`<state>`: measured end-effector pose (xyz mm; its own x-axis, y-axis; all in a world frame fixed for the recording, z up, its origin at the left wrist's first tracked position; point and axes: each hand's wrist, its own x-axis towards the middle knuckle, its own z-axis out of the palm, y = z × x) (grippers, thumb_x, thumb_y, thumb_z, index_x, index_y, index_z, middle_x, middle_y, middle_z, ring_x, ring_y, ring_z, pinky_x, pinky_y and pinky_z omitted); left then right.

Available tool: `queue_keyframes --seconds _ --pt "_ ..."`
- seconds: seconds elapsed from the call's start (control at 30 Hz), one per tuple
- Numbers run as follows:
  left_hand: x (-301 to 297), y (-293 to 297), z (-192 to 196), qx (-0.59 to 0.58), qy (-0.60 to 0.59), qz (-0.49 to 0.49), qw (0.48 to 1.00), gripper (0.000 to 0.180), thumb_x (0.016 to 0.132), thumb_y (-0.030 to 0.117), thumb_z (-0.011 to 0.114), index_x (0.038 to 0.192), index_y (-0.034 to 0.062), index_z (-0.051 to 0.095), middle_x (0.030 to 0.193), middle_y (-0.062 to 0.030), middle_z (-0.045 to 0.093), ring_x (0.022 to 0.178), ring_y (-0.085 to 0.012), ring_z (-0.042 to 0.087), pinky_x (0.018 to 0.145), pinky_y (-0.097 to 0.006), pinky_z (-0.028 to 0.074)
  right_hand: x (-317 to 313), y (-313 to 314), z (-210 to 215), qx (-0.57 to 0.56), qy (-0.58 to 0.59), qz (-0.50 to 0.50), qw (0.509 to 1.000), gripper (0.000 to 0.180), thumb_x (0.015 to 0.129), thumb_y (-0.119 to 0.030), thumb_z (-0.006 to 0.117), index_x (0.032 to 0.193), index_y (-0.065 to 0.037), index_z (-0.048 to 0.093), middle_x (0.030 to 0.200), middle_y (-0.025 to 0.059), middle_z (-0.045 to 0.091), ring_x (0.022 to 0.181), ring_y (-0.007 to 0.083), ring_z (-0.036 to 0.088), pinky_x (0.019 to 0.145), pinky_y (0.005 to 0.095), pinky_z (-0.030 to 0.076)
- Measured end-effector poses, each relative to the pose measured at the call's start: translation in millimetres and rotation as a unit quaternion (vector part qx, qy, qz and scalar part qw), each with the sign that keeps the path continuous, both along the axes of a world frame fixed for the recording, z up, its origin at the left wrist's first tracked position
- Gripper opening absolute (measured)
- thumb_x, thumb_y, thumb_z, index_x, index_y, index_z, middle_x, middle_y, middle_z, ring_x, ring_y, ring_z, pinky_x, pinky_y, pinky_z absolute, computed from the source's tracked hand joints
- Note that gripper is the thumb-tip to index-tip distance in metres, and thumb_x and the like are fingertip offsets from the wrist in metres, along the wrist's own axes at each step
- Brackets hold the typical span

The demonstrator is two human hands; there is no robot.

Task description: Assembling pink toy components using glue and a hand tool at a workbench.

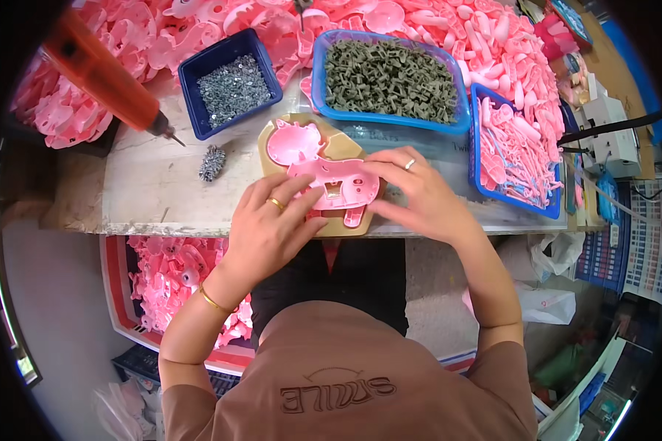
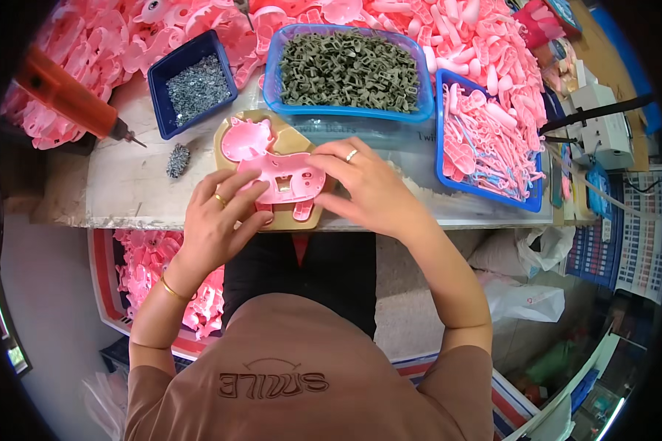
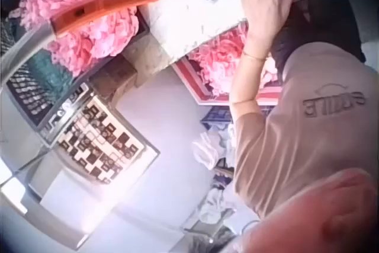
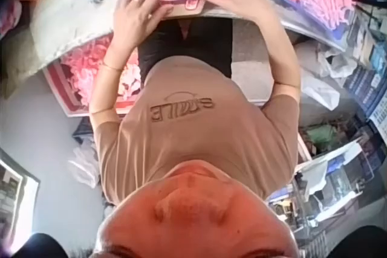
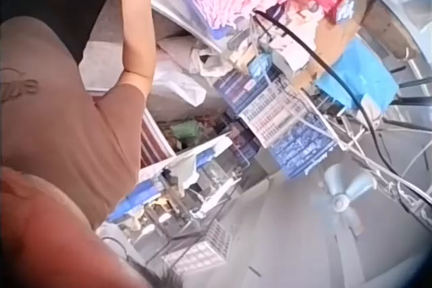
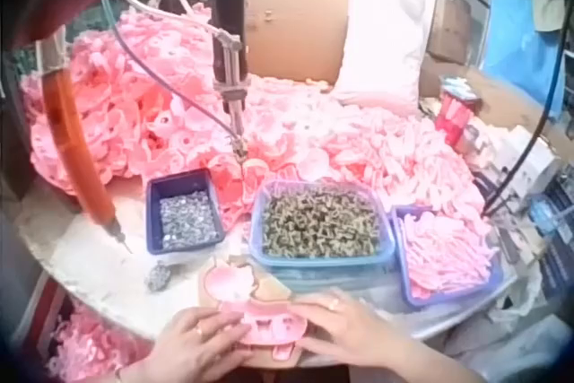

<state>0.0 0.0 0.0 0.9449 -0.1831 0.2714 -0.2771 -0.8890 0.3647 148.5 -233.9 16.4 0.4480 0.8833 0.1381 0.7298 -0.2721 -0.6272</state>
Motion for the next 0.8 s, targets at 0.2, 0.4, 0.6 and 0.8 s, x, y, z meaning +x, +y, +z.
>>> queue_keyframes --seconds 0.2,0.4,0.6,0.8 --pt "19.2 -11.2 -2.9 -0.005 -0.038 0.046 0.998 0.050 0.079 0.025 0.076 0.124 0.0083 0.063 0.138 -0.0109 0.053 0.126 -0.0350 0.047 0.106 -0.047 0.039 -0.5 0.4 -0.3 0.036 -0.049 -0.005 0.998 0.050 0.075 -0.022 0.080 0.120 -0.005 0.065 0.119 0.0111 0.063 0.108 0.0311 0.058 0.094 0.0412 0.047" --pt "19.1 -13.3 3.3 -0.017 -0.034 0.051 0.998 0.050 0.079 0.024 0.075 0.124 0.0082 0.063 0.137 -0.0109 0.054 0.126 -0.0348 0.047 0.106 -0.048 0.037 -10.3 3.9 4.5 0.022 -0.109 -0.028 0.993 0.041 0.078 -0.025 0.078 0.113 -0.006 0.069 0.110 0.0063 0.066 0.104 0.0257 0.060 0.094 0.0413 0.043" --pt "21.7 -9.6 -3.1 -0.026 -0.023 0.046 0.998 0.054 0.079 0.026 0.076 0.127 0.0071 0.062 0.136 -0.0113 0.057 0.126 -0.0342 0.050 0.109 -0.048 0.036 -11.9 9.0 5.9 -0.027 -0.149 -0.049 0.987 0.037 0.079 -0.026 0.077 0.110 -0.007 0.070 0.109 0.0032 0.067 0.102 0.0234 0.060 0.093 0.0397 0.041" --pt "16.6 -10.8 -5.9 -0.035 0.010 0.068 0.997 0.056 0.081 0.028 0.075 0.130 0.0064 0.060 0.140 -0.0137 0.055 0.136 -0.0353 0.045 0.116 -0.049 0.030 38.8 7.8 12.4 -0.020 0.015 -0.056 0.998 0.024 0.084 -0.020 0.073 0.104 -0.007 0.072 0.098 0.0076 0.070 0.098 0.0260 0.064 0.086 0.0374 0.050"
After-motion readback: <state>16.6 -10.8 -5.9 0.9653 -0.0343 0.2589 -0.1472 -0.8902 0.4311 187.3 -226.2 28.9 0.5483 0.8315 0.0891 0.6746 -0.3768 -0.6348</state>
